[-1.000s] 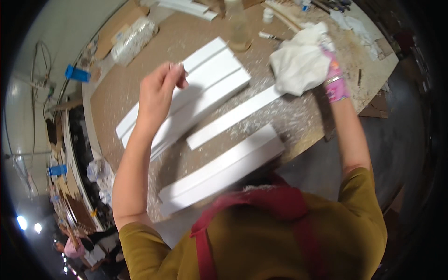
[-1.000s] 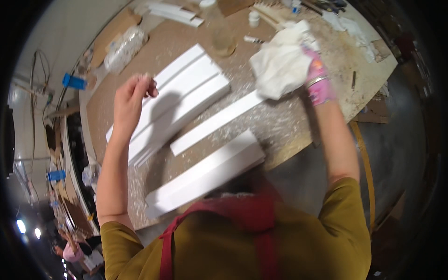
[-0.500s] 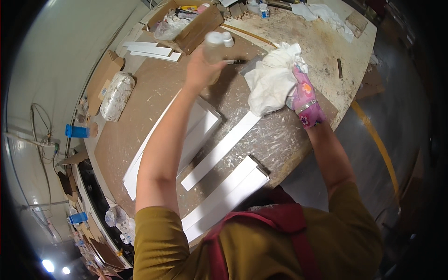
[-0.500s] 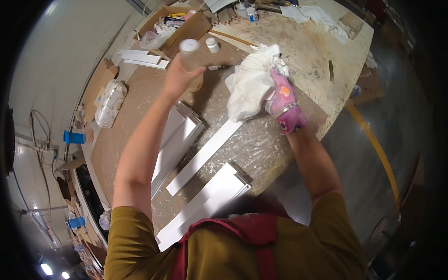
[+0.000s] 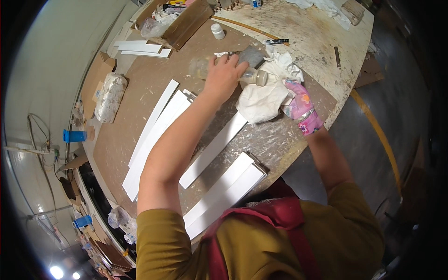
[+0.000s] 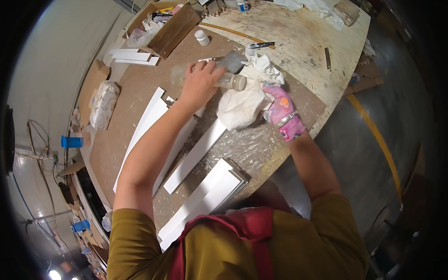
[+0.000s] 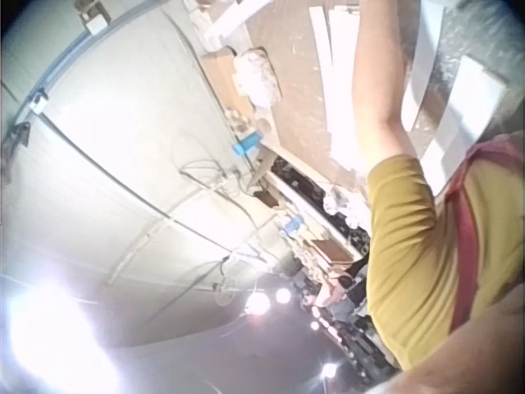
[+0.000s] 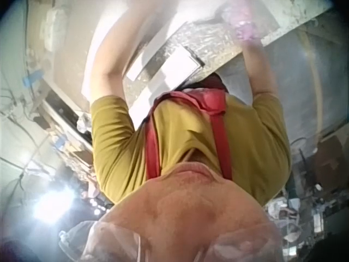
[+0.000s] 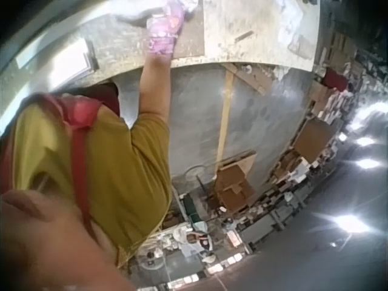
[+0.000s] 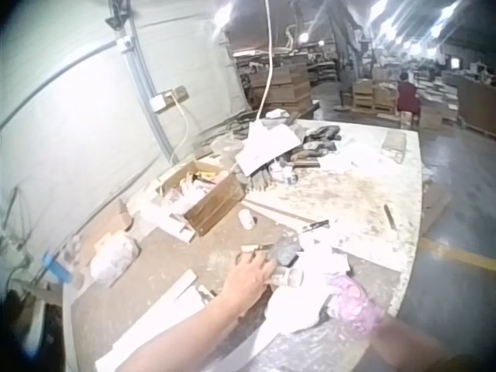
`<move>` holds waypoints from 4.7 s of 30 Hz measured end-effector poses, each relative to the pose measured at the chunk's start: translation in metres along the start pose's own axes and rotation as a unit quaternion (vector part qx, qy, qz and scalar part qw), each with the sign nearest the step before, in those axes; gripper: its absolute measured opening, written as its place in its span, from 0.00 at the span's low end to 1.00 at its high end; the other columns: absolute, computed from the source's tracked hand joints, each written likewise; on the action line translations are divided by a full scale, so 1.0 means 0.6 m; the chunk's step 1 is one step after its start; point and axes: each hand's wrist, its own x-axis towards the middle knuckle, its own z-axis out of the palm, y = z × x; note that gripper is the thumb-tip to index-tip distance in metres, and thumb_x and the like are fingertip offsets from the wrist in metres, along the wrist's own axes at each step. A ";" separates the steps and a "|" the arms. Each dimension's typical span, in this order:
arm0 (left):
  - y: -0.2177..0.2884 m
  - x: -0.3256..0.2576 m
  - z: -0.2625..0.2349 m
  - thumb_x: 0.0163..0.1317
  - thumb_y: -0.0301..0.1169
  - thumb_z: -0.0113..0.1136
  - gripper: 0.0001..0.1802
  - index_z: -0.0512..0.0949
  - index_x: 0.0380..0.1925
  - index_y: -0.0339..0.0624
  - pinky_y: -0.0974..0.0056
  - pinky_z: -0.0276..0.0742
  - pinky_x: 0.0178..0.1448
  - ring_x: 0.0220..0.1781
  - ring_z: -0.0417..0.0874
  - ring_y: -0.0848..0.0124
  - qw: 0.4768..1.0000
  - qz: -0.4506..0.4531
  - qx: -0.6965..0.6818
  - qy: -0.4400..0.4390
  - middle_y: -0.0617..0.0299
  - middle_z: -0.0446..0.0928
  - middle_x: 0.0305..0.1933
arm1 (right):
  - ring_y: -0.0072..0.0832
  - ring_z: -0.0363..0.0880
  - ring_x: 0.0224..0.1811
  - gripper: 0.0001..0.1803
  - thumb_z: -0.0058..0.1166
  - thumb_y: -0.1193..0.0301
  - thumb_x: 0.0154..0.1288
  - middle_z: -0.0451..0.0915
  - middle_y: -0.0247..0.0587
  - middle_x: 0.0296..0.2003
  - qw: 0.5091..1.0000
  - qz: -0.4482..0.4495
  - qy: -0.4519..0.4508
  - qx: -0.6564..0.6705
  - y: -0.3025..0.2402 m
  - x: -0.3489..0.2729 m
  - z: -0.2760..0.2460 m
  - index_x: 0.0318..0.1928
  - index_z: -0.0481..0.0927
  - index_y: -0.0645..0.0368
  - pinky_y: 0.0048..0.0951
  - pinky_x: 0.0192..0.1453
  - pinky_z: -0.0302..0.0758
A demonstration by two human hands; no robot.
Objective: The person wipes white boards with a cloth and liquid from a bottle, handling them one at a time on a table.
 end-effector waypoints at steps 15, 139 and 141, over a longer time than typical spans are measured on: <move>-0.016 -0.002 -0.076 0.52 0.24 0.56 0.23 0.71 0.49 0.59 0.45 0.62 0.62 0.54 0.70 0.63 0.984 0.066 0.163 -0.040 0.63 0.68 0.47 | 0.47 0.65 0.64 0.29 0.42 0.65 0.67 0.66 0.55 0.61 0.998 0.014 -0.017 0.052 0.011 -0.003 0.019 0.65 0.59 0.65 0.48 0.69 0.60; 0.219 -0.427 -0.283 0.63 0.38 0.54 0.20 0.73 0.44 0.29 0.70 0.76 0.34 0.35 0.83 0.69 0.574 -0.570 -0.587 -0.045 0.50 0.81 0.38 | 0.36 0.66 0.64 0.28 0.50 0.57 0.63 0.69 0.50 0.58 0.737 -0.178 -0.490 -0.430 0.157 -0.133 0.165 0.59 0.69 0.58 0.40 0.63 0.68; 0.226 -0.445 -0.289 0.62 0.36 0.55 0.20 0.72 0.47 0.31 0.70 0.76 0.34 0.36 0.83 0.69 0.518 -0.584 -0.622 -0.050 0.52 0.81 0.38 | 0.36 0.62 0.66 0.30 0.48 0.55 0.63 0.66 0.51 0.60 0.595 -0.264 -0.468 -0.598 0.161 -0.087 0.105 0.62 0.65 0.58 0.39 0.66 0.65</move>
